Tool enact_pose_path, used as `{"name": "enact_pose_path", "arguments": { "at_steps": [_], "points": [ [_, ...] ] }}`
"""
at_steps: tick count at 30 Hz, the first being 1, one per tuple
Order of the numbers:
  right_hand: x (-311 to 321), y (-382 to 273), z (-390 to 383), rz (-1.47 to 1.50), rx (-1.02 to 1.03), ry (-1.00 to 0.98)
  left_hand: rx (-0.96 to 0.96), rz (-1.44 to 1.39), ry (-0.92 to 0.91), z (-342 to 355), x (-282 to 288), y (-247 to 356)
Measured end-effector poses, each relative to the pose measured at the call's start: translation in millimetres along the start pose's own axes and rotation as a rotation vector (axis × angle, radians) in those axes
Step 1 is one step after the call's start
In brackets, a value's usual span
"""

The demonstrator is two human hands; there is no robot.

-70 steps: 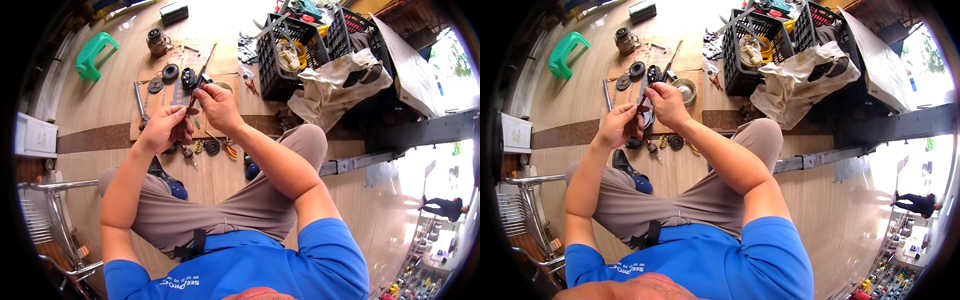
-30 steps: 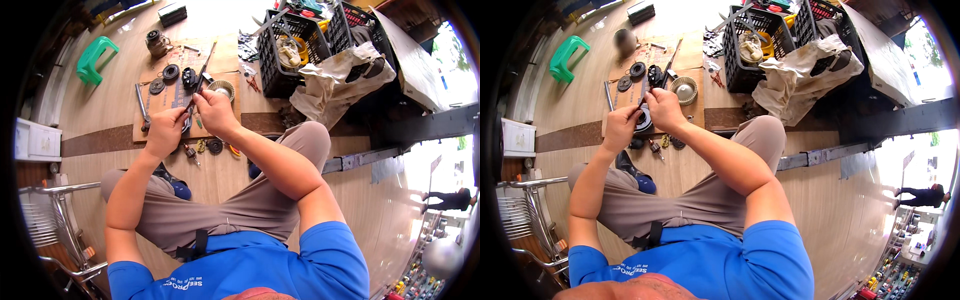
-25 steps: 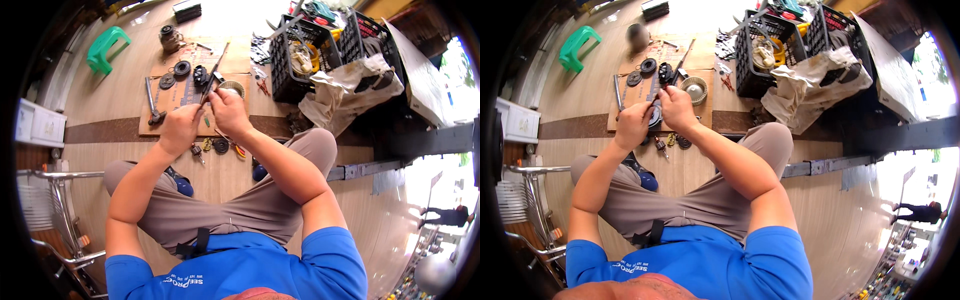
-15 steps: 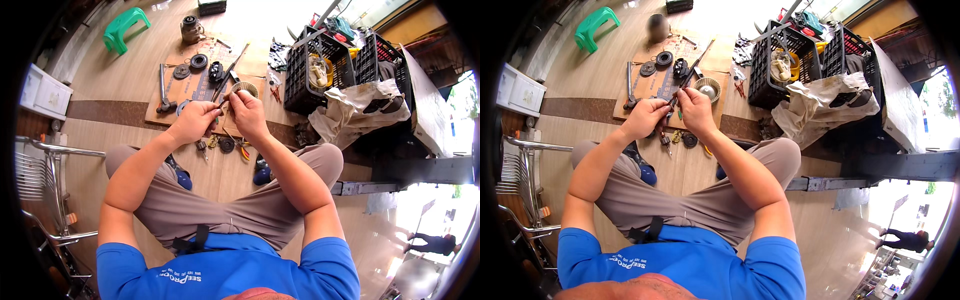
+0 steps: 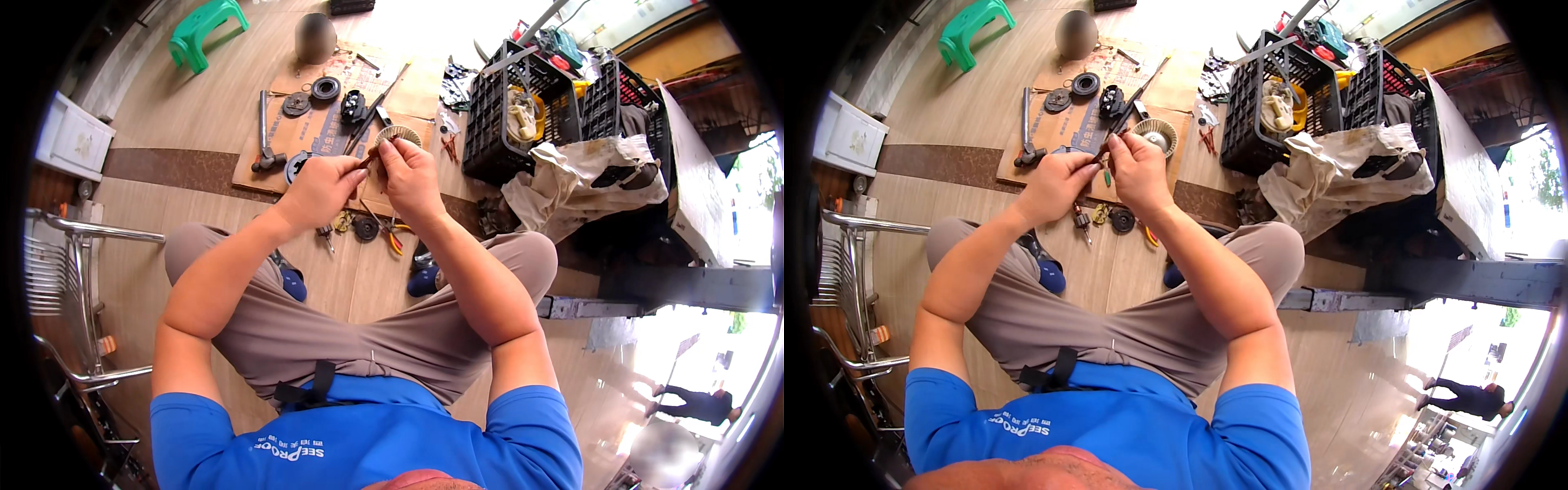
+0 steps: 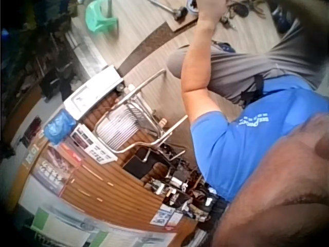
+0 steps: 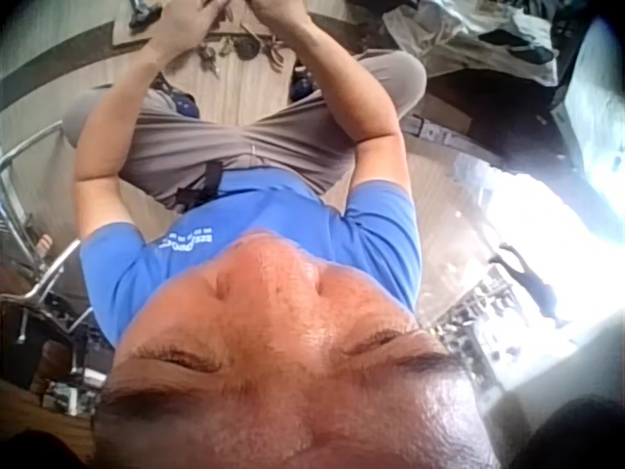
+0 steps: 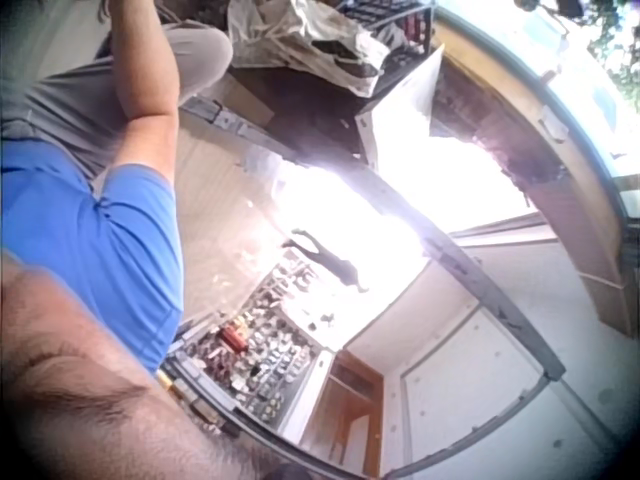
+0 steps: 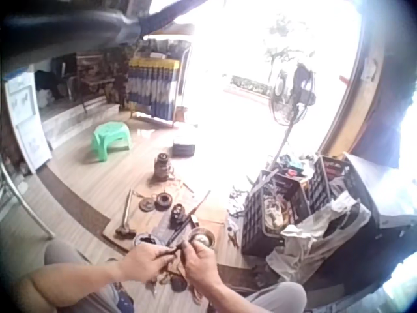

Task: The person sits on the floor and uses pliers and wire to work on the internal components of a disassembled electric motor.

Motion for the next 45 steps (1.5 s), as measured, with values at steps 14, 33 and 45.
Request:
{"name": "enact_pose_path", "arguments": {
  "at_steps": [14,33,45],
  "points": [
    [-3.9,3.9,-4.5,0.060,0.003,-0.036,0.409,-0.528,-0.144,-2.3,-12.4,-24.9],
    [-10.0,-14.5,-3.8,0.147,0.092,-0.161,0.436,-1.105,-0.413,-9.9,-13.3,1.6],
    [-4.9,4.3,-5.7,-0.165,0.167,0.048,0.490,-0.530,-0.176,-6.2,-15.8,-26.0]
  ]
}}
Point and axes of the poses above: each hand's wrist, its own z-axis towards the middle knuckle, its own x-axis out of the back of the hand, y = z × x, the point moved 7 cm from there along z, towards the middle knuckle, and after that the axes turned 10 degrees about z, right-handed, at the moved point
